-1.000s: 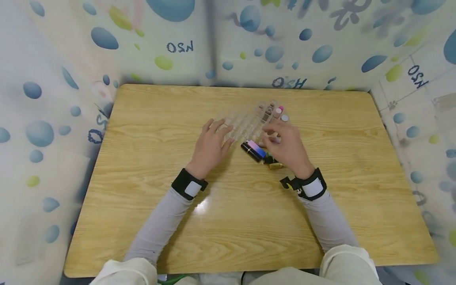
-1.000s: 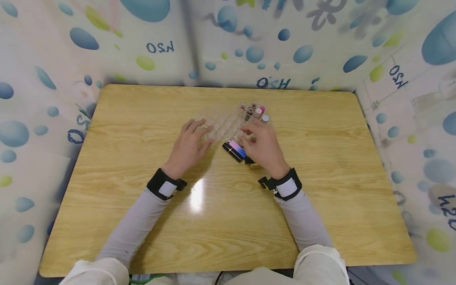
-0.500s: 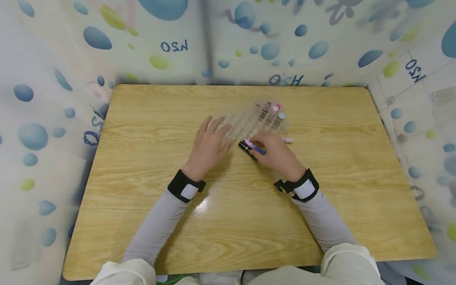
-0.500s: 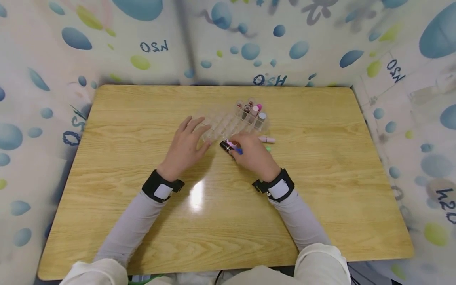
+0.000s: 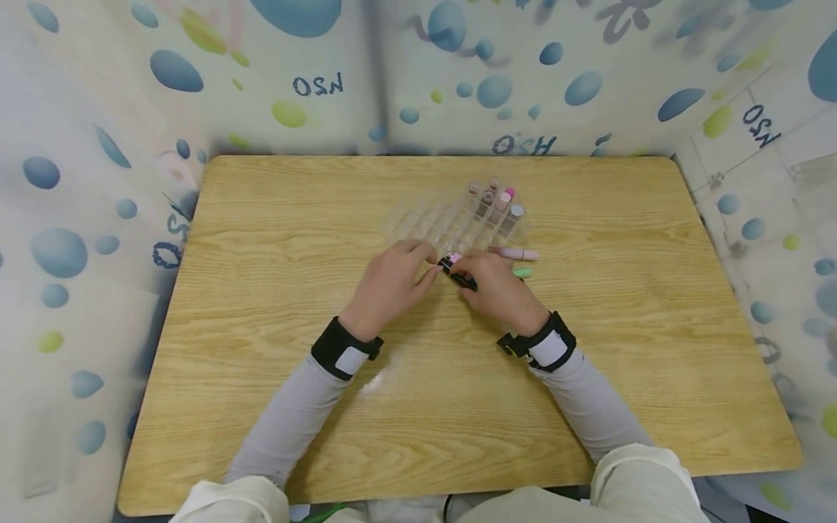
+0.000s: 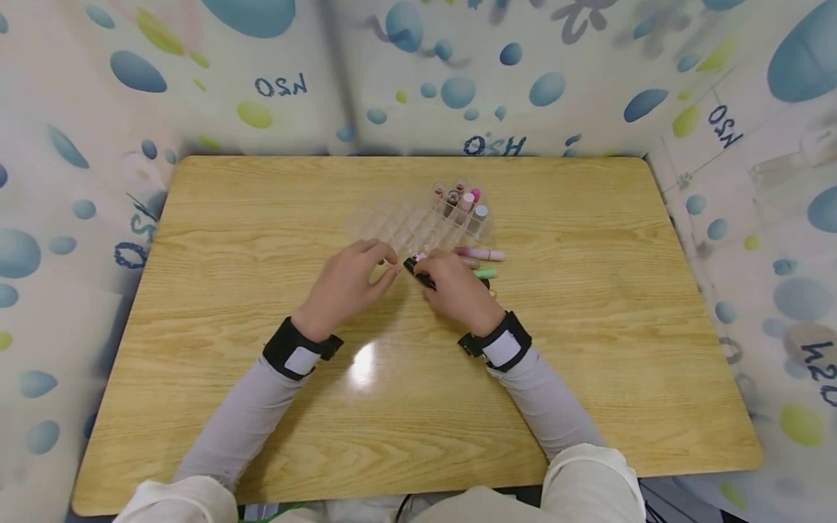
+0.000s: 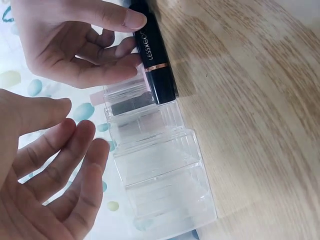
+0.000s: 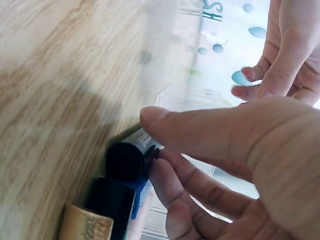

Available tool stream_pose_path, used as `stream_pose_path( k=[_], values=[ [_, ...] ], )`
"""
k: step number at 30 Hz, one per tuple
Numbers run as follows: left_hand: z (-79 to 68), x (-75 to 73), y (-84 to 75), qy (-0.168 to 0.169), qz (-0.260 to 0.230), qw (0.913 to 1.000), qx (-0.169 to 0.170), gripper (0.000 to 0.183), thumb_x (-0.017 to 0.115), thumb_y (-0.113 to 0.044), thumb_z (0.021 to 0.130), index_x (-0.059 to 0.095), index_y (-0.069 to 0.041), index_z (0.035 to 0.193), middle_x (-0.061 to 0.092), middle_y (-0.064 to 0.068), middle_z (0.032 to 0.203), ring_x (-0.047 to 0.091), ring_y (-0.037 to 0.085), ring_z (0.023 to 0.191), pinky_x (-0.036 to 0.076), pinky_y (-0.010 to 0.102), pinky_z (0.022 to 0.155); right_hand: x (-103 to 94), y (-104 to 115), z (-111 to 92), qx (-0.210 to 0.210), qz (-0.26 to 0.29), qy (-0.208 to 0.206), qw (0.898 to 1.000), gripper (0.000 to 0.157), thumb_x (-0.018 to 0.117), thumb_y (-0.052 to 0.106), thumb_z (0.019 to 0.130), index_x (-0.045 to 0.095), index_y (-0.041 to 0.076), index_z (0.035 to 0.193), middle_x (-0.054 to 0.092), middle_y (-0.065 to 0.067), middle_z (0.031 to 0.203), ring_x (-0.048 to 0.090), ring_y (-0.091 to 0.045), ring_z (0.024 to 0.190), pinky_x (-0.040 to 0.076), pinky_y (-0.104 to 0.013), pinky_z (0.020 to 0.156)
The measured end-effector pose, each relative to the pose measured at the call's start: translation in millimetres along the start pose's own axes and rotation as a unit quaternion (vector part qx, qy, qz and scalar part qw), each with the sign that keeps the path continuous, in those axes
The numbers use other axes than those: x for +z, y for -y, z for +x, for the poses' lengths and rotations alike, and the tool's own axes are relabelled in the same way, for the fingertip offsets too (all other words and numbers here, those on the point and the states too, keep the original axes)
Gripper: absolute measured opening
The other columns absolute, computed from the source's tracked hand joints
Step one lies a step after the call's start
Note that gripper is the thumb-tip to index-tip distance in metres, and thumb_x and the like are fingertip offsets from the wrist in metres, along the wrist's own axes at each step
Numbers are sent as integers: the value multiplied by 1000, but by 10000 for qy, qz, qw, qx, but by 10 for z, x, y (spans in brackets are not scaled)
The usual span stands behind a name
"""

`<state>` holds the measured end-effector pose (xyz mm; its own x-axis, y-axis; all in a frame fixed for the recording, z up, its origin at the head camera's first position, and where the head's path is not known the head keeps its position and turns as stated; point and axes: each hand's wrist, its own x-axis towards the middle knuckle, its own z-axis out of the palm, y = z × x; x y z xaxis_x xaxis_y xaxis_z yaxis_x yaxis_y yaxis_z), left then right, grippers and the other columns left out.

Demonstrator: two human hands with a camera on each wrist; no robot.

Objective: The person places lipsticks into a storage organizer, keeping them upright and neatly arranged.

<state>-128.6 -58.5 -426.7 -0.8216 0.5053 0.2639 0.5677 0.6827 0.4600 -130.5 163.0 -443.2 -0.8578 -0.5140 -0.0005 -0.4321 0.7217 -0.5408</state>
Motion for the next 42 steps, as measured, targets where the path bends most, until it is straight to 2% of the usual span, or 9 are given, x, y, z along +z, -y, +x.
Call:
stream_pose_path(
  k=[5, 9, 15, 23, 29, 36, 42],
  values=[
    [-9, 26, -27, 377, -84, 9992, -99, 12, 72, -20, 104, 73, -9, 107, 76, 8, 105, 67, 18, 82, 57, 34, 68, 20, 2, -17, -82, 24, -61, 9999, 30, 83, -6, 85, 77, -2, 114, 73, -16, 110, 69, -30, 104, 59, -45, 92],
    [-12, 41, -36, 546, -50, 9984, -146, 12, 71, -21, 105, 74, -9, 105, 77, 7, 103, 68, 17, 81, 57, 34, 67, 31, -3, -22, -217, 25, -113, 9997, 30, 79, -12, 85, 77, -2, 113, 73, -16, 109, 68, -30, 103, 59, -45, 91],
    [-23, 59, -42, 675, 18, 9974, -238, 13, 73, -19, 103, 75, -7, 106, 78, 8, 104, 74, 20, 89, 61, 36, 71, 29, -4, -17, -266, -11, -46, 9996, 32, 77, -15, 85, 77, -2, 114, 72, -15, 109, 68, -29, 102, 60, -43, 88],
    [-33, 103, -27, 823, 341, 9959, -147, 15, 77, -20, 101, 76, -7, 106, 73, 8, 98, 71, 22, 84, 60, 37, 68, 25, 0, -15, -634, -70, -177, 9978, 34, 73, -21, 81, 76, -2, 109, 73, -16, 103, 69, -29, 96, 59, -43, 88],
    [-39, 95, -18, 989, 425, 9940, -185, 17, 79, -17, 98, 74, -5, 107, 72, 10, 100, 71, 26, 85, 61, 41, 69, 27, -2, -8, -609, -45, -152, 9980, 31, 70, -21, 80, 76, 0, 102, 74, -14, 98, 68, -29, 94, 57, -44, 88],
    [-47, 89, -10, 1045, 500, 9932, -137, 24, 81, -16, 96, 71, -2, 114, 72, 13, 103, 73, 29, 87, 62, 42, 70, 45, -14, -2, -560, -225, -141, 9981, 22, 71, -17, 84, 75, 1, 97, 73, -12, 92, 67, -27, 86, 57, -43, 82],
    [-42, 77, -30, 1196, 490, 9915, -177, 34, 83, -17, 95, 71, -2, 123, 73, 14, 113, 73, 30, 95, 64, 41, 76, 24, -23, -30, -814, -237, -301, 9959, 25, 67, -19, 82, 74, -1, 98, 73, -14, 93, 68, -28, 88, 57, -44, 82]
  ],
)
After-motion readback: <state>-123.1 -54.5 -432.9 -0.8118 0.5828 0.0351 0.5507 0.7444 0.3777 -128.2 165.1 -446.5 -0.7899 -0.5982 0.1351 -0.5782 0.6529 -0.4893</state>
